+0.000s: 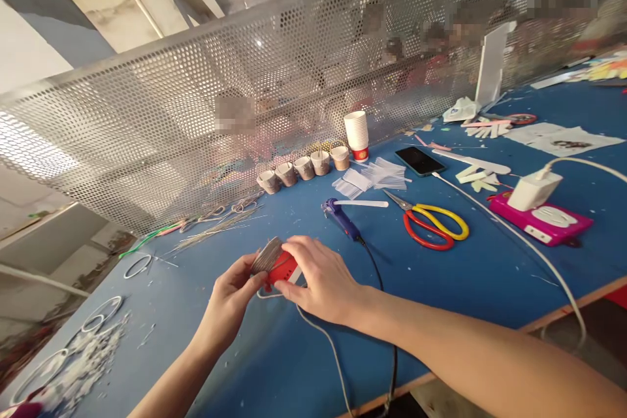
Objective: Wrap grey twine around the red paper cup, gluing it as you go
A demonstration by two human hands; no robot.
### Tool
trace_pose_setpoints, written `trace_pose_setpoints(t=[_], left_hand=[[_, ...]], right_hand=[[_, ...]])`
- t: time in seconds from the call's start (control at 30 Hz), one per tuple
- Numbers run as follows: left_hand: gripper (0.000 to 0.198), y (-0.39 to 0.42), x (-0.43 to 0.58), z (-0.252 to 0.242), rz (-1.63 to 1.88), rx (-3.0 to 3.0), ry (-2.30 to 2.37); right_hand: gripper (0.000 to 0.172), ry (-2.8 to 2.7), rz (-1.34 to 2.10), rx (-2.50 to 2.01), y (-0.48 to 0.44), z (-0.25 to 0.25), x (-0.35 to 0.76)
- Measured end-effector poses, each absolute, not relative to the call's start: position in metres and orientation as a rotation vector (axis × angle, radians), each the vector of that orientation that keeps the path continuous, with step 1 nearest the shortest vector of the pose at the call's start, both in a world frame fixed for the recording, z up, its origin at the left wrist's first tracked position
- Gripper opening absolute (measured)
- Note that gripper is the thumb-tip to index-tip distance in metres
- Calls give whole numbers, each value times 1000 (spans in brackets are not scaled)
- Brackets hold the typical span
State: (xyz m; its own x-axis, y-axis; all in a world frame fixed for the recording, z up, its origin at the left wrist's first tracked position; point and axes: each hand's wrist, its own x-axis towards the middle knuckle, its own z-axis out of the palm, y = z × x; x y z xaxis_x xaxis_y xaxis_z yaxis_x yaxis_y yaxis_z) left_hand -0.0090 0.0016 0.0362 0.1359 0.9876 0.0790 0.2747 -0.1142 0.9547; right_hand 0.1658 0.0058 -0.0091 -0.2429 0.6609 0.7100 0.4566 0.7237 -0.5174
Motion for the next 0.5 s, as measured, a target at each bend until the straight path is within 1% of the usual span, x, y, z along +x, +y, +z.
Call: trace_pose_setpoints(t=[0.07, 0.1, 0.13, 0.23, 0.37, 0.5], left_hand=[[19, 0, -11, 35, 1028, 1533, 1273], [19, -1, -12, 34, 1020, 1530, 1273], [18, -2, -13, 34, 1012, 1530, 1271], [18, -5, -15, 33, 987, 1537, 1265], [18, -6, -14, 29, 954, 1574, 1312], [15, -8, -11, 26, 931, 1622, 1324]], right_hand=[[22, -1872, 181, -842, 6, -7, 167], [15, -1880, 148, -842, 6, -6, 168], [11, -1896, 119, -846, 7, -5, 168], [11, -1941, 54, -851, 7, -4, 167], [17, -1980, -15, -836, 8, -4, 166], [17, -1962, -24, -839, 5, -4, 165]])
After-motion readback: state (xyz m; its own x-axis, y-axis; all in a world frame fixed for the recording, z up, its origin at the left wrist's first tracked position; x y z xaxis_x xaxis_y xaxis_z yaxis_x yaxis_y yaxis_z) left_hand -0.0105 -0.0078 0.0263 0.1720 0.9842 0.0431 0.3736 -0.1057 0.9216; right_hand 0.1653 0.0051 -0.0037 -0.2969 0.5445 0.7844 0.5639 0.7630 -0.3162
